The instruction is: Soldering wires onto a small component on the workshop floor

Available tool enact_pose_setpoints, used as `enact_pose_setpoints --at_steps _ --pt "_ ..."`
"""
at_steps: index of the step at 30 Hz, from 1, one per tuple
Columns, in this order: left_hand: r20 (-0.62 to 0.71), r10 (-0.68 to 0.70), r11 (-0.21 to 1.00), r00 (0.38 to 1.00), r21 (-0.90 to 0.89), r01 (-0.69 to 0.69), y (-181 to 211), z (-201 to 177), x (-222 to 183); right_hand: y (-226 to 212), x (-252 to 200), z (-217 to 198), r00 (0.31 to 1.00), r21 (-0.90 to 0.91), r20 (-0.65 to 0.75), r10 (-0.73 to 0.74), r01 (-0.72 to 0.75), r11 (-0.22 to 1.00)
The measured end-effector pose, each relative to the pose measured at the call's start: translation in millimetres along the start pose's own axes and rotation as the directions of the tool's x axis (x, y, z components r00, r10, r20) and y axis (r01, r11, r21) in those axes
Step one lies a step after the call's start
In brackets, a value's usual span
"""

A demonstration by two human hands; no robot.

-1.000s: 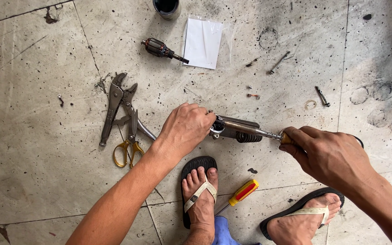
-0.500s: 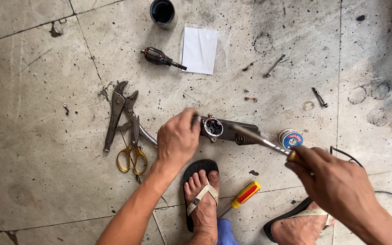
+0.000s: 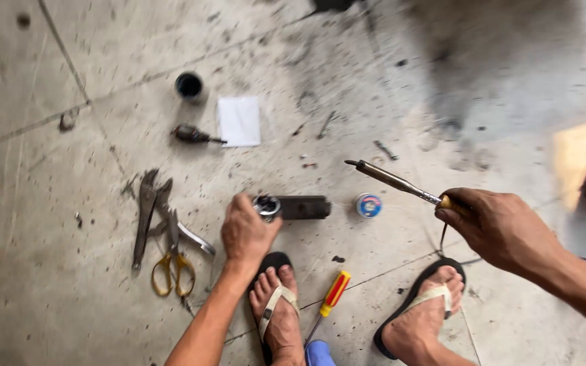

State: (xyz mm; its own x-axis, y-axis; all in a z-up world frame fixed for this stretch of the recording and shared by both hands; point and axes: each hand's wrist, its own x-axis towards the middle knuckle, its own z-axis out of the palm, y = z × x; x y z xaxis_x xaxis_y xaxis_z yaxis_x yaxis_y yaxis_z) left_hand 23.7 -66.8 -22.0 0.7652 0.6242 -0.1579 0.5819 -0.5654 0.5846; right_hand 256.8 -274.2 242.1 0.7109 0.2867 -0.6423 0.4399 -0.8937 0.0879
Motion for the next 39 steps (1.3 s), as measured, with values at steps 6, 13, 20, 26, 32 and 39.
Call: enact_pose_setpoints --at_steps 6,13,20,26,32,39 --pt "-0.132 -0.037 0.995 0.99 0.085 0.048 18.8 -59.7 -27.3 128.4 -88.7 -43.2 0.969 -0.188 -0.232 0.08 -0.125 0.974" --pt "-0.334 -0.02 0.995 0.942 0.087 0.053 27.3 -107.2 -72.7 312.7 -181.3 -39.2 0.568 0.013 -0.816 0.111 -0.173 0.985" --pt "-0.476 0.268 0.944 0.838 -0.045 -0.328 109.8 -86.5 -60.7 394.8 -218.8 -25.7 0.477 0.375 -0.798 0.367 -0.083 0.923" --pt "-0.416 0.313 0.915 0.854 -0.109 -0.389 141.6 -85.0 -60.5 397.3 -162.4 -7.1 0.615 0.651 -0.645 0.455 0.129 0.748" --pt "0.257 0.226 0.963 0.939 0.084 -0.255 287.4 -24.7 -66.9 353.0 -155.4 11.6 0.765 0.751 -0.422 0.486 -0.005 0.66" --pt "0.553 0.258 0.924 0.792 0.099 -0.37 356.8 82.4 -34.6 424.0 -33.1 87.7 0.736 0.792 -0.322 0.596 -0.135 0.595"
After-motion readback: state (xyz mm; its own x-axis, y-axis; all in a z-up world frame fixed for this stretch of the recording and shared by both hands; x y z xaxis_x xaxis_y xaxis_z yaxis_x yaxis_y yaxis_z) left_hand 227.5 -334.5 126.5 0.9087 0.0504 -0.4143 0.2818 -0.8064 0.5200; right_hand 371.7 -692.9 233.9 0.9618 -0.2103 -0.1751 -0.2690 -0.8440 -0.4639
